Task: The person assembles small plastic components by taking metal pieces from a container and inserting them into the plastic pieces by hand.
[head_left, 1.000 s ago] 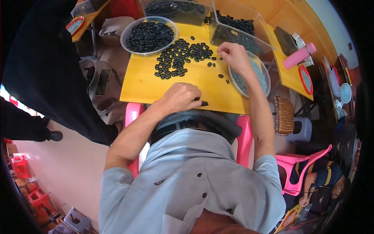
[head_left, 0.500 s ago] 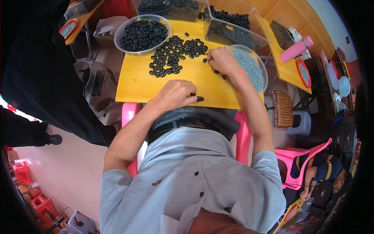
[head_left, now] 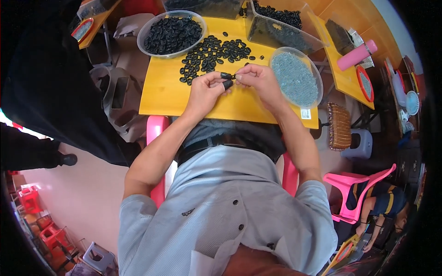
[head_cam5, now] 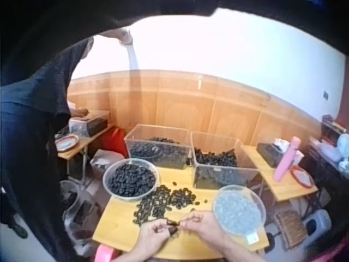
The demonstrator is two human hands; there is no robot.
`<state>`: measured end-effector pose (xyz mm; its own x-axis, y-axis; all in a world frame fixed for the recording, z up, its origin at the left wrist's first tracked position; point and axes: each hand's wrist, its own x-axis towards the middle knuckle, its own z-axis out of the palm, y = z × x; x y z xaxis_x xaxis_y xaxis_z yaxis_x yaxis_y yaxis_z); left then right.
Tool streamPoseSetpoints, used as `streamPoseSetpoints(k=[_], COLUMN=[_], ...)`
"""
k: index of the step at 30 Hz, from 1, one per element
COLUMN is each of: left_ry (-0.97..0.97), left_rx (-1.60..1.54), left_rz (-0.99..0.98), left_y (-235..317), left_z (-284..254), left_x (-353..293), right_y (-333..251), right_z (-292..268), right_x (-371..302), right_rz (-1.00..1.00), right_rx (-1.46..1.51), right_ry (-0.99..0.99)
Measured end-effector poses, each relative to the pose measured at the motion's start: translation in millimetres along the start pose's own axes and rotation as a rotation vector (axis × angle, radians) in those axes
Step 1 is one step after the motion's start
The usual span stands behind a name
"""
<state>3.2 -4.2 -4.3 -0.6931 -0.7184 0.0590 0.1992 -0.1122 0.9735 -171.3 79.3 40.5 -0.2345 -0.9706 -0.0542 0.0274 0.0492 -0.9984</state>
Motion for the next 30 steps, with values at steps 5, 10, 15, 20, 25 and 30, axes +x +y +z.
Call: streamPoseSetpoints(k=[5, 10, 15, 20, 25, 30], left_ry=[0.027, -0.014, -0.059, -0.095, -0.088, 0.016], left_rx=[-0.146, -0.173, -0.253, -0.478, -0.499, -0.375], left_rz=[-0.058, -0.080, -0.108, -0.270, -0.165, -0.085], left_y=[-2, -3, 0, 7, -5, -1], left_z=[0, -1, 2, -1, -5, 2], left_x=[1, 2, 1, -2, -1, 0], right_y=[3, 6, 10, 7, 10, 9], right_z=[3, 0, -1, 0, 3, -1], right_x=[-3, -3, -3, -7, -7, -3], right_rz=[-0.003, -0.020, -0.137, -0.217, -0.259, -0.119], right_rx=[-0.011, -0.038, -0.103, -0.254, -0.268, -0.135], right_ry=[0.008, -0.015, -0.008, -0.030, -0.039, -0.050])
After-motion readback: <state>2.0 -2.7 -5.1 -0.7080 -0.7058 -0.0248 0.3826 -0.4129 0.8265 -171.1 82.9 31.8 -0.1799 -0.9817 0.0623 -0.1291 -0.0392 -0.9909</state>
